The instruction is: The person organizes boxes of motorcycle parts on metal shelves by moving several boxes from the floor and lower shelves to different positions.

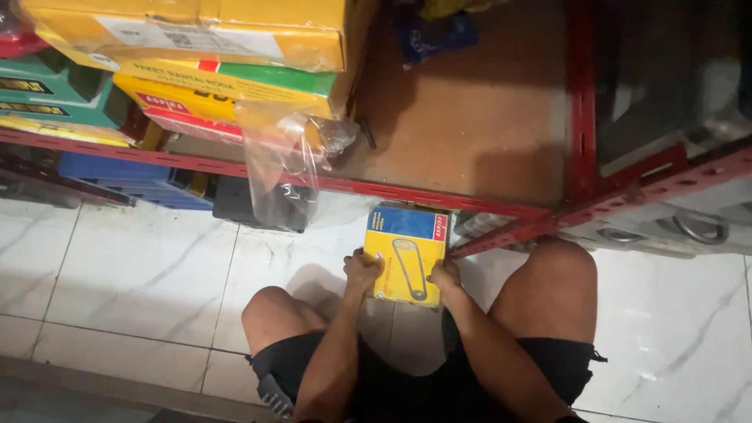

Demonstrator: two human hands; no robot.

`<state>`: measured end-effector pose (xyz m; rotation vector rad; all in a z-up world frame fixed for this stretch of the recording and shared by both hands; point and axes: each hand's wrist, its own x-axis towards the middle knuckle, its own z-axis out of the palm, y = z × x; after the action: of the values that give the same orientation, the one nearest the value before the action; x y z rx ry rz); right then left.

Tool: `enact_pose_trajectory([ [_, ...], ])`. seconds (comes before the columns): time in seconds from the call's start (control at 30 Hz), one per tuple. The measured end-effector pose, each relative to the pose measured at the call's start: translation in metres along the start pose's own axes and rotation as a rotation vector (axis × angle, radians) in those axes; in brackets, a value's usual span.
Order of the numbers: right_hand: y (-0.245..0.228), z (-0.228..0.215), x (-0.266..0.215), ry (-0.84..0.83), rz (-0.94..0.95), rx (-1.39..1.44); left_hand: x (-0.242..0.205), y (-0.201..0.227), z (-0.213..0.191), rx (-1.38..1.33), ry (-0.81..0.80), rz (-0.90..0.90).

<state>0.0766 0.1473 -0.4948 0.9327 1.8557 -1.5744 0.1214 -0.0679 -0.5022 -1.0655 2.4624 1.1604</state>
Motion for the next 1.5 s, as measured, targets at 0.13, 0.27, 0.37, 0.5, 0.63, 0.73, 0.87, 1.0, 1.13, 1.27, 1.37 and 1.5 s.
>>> enact_pose_trajectory([
  [0.13, -0.001, 0.0, -0.004, 0.221, -0.64, -0.545, 0.008, 0.002, -0.003, 0.059, -0.07, -0.005],
  [0.27, -0.031, 0.007, -0.036, 0.242, -0.836, -0.73, 0.002, 0.0, 0.001, 0.071, -0.065, 0.18],
  [0.37, -0.092, -0.002, -0.119, -0.212, -0.925, -0.938, 0.0, 0.0, 0.004, 0.105, -0.046, 0.206],
  [0.5, -0.226, -0.041, -0.271, -0.788, -0.949, -0.651, 0.001, 0.007, 0.005, 0.067, -0.035, 0.106],
  [0.63, -0.352, -0.035, -0.336, -0.068, -0.867, -0.895, 0.003, 0.009, 0.004, 0.002, -0.058, 0.086],
  [0.73, -0.416, -0.011, -0.321, 0.313, -1.428, -1.029, 0.004, 0.009, -0.001, 0.022, -0.066, 0.036],
  [0.87, -0.468, 0.026, -0.259, 0.532, -1.651, -0.986, -0.001, 0.008, -0.002, 0.039, -0.09, 0.072],
  [1.0, -0.487, 0.038, -0.21, 0.375, -1.239, -1.323, 0.002, 0.011, -0.002, 0.048, -0.078, 0.047],
  [1.13, -0.499, 0.031, -0.173, 0.094, -1.188, -1.28, 0.003, 0.014, -0.001, 0.064, -0.063, 0.047],
  [1.27, -0.499, 0.037, -0.163, 0.196, -1.373, -1.381, -0.003, 0.016, -0.005, 0.071, -0.093, 0.004],
  [1.37, -0.496, 0.04, -0.159, 0.285, -1.367, -1.385, -0.003, 0.015, -0.012, 0.056, -0.141, 0.0],
  [1.5, -0.49, 0.039, -0.157, 0.368, -1.45, -1.253, -0.007, 0.012, -0.016, 0.032, -0.164, 0.052],
])
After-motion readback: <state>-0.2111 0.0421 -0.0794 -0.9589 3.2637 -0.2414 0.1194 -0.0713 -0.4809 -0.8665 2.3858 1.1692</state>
